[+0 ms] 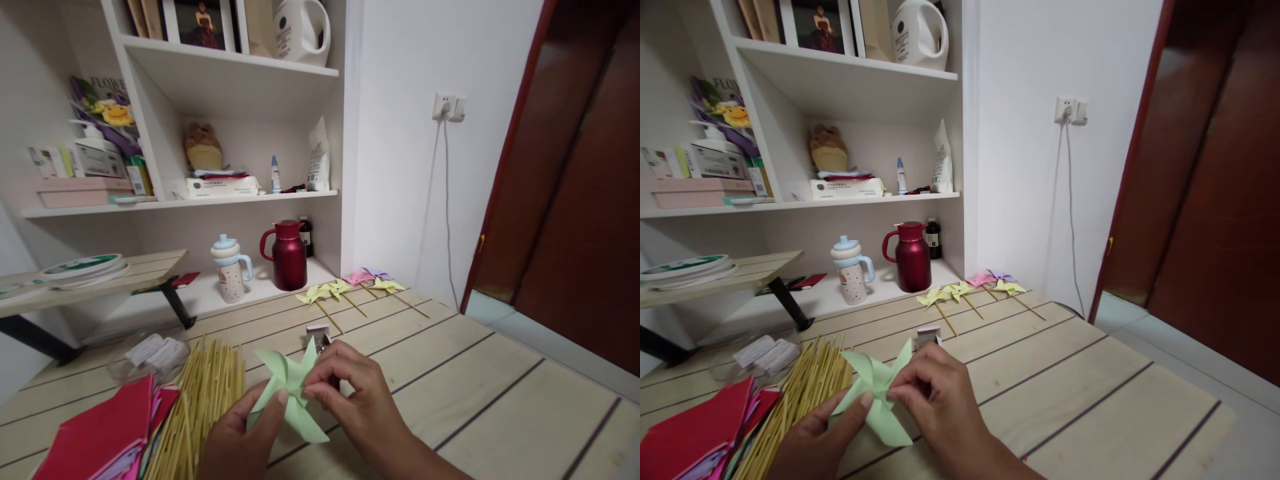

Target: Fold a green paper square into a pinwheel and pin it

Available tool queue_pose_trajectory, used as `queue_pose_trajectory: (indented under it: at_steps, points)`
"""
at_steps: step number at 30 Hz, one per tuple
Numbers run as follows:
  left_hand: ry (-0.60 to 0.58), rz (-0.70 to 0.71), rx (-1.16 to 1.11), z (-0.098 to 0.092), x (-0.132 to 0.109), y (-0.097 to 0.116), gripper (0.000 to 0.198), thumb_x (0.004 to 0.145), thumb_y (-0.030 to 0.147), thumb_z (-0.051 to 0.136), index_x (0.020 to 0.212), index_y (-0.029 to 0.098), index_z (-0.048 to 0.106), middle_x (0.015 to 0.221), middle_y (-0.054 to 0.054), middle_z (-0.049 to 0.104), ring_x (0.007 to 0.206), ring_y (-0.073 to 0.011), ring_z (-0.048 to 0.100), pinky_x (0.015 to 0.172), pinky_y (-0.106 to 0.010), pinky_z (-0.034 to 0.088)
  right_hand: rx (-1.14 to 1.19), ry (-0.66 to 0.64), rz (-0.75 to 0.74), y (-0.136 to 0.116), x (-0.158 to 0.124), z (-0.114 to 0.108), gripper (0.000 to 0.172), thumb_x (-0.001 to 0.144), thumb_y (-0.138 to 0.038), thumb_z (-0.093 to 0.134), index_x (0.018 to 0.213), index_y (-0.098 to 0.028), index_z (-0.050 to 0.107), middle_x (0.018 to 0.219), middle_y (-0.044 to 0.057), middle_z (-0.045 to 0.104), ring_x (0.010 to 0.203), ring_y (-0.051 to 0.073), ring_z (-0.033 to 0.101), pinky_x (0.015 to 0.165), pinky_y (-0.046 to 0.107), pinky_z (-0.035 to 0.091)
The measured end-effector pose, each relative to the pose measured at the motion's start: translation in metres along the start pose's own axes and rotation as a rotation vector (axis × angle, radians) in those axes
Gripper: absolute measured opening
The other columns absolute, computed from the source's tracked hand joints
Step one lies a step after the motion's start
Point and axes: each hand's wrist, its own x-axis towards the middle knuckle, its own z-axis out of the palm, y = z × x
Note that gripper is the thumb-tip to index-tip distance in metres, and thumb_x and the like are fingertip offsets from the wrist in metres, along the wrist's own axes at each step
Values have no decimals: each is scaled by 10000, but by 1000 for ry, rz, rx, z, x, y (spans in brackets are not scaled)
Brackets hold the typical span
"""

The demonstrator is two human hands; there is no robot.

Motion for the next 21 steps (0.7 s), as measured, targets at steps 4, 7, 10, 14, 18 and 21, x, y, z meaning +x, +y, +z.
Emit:
queue_pose_trajectory:
  at_steps: [4, 7, 10, 14, 18, 21]
  points:
    - [-44, -35, -23, 1, 2, -3, 503, 694, 533, 642, 1051, 188, 723, 878, 6, 788, 888, -276, 706, 731, -299, 498, 0, 22, -48, 1, -3, 1, 140, 760, -61, 732, 695, -184, 712, 721, 7, 630, 694, 142, 610, 627, 245, 467]
    - [-16, -48, 6, 0, 3, -5, 489, 685, 528, 648, 1026, 186, 725, 881, -6, 788, 935, -292, 697, 803, -324, 489, -7, 33, -73, 1, -4, 0, 129, 763, -59, 726, 706, -174, 715, 720, 13, 622, 684, 138, 605, 617, 242, 461]
    - [24, -24, 25, 0, 4, -4, 450, 668, 506, 664, 989, 198, 735, 963, -5, 782, 1047, -301, 663, 871, -329, 470, -13, 32, -76, 0, -4, 0, 118, 770, -73, 723, 697, -166, 712, 703, 16, 609, 669, 137, 594, 602, 241, 454]
    - [37, -26, 33, 0, 3, -3, 423, 663, 489, 669, 967, 205, 746, 948, -4, 784, 1050, -303, 664, 901, -346, 470, -24, 28, -81, -2, -4, -1, 116, 784, -106, 717, 681, -155, 703, 689, 25, 604, 654, 140, 587, 586, 245, 447]
    - [53, -4, 26, 0, 3, -3, 382, 638, 469, 698, 919, 219, 764, 923, -4, 788, 1034, -305, 676, 884, -345, 490, -28, 30, -77, -2, -4, 0, 128, 788, -106, 704, 667, -149, 691, 689, 32, 606, 652, 144, 589, 579, 249, 445]
    - [71, -1, 39, -1, 3, -3, 380, 635, 465, 701, 920, 223, 767, 940, -6, 787, 1039, -310, 675, 899, -359, 489, -36, 34, -78, -2, -5, 0, 130, 782, -106, 706, 660, -148, 684, 683, 33, 603, 647, 145, 586, 573, 250, 440]
